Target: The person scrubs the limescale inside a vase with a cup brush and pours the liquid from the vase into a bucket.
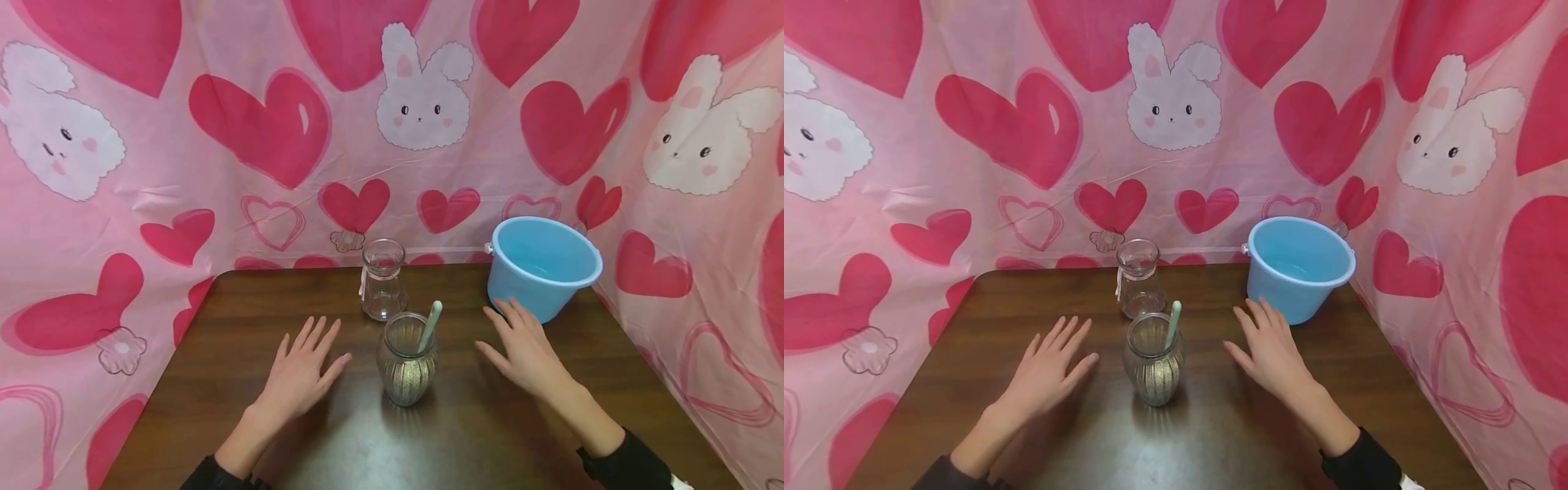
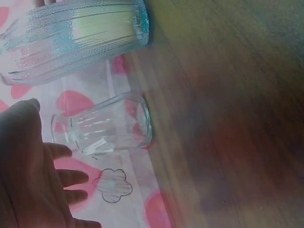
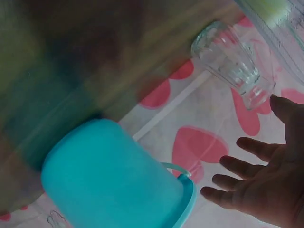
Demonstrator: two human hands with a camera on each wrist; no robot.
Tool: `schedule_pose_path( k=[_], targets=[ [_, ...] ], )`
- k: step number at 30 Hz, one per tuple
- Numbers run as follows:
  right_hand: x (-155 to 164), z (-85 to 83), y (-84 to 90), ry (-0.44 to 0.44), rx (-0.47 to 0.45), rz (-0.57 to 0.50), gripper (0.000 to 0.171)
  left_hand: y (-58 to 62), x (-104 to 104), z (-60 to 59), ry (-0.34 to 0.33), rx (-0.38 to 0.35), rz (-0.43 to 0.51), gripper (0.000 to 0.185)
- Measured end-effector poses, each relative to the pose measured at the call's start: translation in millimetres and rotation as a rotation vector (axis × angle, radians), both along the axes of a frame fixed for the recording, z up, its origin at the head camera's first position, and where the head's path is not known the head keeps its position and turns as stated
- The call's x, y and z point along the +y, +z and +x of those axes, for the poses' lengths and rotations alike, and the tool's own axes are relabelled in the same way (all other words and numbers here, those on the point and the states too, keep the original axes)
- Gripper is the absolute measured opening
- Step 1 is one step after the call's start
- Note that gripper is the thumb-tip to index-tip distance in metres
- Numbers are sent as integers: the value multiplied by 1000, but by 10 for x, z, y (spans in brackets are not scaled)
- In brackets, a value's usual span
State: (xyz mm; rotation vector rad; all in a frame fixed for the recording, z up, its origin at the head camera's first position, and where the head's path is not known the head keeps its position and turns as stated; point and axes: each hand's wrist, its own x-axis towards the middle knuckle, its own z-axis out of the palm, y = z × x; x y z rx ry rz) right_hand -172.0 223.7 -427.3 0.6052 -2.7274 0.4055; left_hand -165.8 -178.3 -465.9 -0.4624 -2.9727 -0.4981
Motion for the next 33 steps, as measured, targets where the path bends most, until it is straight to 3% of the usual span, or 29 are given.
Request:
schedule_pose_path(
  k=[8,26,29,33],
  targets=[
    [14,76,-64,-64,-25,24,63,-1,0,8,10,46,-52,78],
    [-9,72,-47,-51,-41,13,57,34,43,2,-14,81,-45,80],
    [-3,68,-44,-54,-53,0,56,42,80,8,-36,65,10,81],
    [-5,56,-28,-60,-67,-23,55,93,216,38,-90,-23,232,87]
  ],
)
